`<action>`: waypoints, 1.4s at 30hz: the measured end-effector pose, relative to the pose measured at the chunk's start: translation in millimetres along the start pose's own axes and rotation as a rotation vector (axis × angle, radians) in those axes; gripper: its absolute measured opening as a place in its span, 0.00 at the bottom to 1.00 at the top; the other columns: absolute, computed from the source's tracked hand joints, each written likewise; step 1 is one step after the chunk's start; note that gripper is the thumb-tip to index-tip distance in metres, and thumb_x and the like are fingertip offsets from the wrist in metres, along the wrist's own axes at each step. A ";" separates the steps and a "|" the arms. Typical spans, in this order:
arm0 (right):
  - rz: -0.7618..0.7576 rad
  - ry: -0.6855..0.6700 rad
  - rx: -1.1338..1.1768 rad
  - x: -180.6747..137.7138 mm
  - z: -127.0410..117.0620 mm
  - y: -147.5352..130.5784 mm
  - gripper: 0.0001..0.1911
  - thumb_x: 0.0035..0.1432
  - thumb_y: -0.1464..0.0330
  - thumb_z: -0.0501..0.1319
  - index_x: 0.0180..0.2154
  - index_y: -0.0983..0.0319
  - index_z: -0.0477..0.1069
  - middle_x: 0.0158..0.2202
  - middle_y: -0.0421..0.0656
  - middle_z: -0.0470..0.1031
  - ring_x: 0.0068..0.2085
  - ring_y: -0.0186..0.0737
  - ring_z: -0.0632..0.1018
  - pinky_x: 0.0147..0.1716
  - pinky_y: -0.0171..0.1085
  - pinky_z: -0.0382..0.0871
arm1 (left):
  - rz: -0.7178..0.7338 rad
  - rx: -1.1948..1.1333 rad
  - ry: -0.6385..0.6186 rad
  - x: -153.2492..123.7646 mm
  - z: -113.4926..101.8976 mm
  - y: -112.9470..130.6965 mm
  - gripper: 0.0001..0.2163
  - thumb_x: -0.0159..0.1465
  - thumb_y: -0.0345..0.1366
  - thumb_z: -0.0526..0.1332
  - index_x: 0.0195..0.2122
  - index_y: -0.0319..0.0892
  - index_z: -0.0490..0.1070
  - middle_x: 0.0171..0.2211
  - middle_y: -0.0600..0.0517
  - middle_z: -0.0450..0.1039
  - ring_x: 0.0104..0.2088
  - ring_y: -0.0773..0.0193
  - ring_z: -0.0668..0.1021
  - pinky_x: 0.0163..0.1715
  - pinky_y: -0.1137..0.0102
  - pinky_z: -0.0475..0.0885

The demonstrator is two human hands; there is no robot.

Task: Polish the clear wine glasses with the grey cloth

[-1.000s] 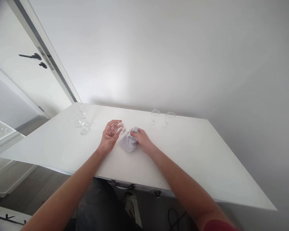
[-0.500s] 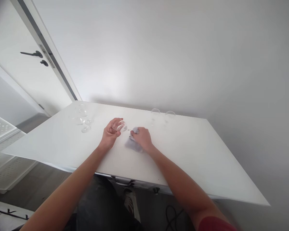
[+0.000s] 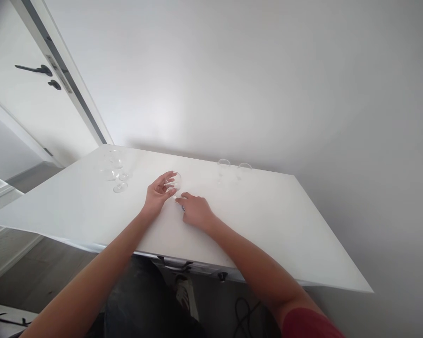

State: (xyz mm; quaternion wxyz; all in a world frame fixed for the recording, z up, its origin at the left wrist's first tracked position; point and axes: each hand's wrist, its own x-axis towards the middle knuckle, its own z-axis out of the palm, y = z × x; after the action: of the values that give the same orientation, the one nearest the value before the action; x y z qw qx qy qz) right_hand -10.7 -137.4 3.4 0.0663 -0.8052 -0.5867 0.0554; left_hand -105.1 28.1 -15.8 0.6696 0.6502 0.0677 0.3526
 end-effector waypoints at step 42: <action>0.562 0.214 -0.076 -121.4 15.3 114.7 0.33 0.59 0.74 0.56 0.64 0.49 0.70 0.71 0.38 0.65 0.56 0.46 0.80 0.51 0.43 0.76 | -0.348 0.356 -0.301 -18.3 -6.8 10.1 0.32 0.68 0.60 0.55 0.18 0.45 0.44 0.19 0.57 0.41 0.21 0.68 0.47 0.26 0.65 0.42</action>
State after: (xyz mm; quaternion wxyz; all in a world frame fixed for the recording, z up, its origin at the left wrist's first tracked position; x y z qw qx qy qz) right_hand 57.2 -287.0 -30.0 0.0800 -0.9391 -0.3322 -0.0356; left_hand -126.3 22.5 -14.2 0.5978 0.7812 0.1389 0.1145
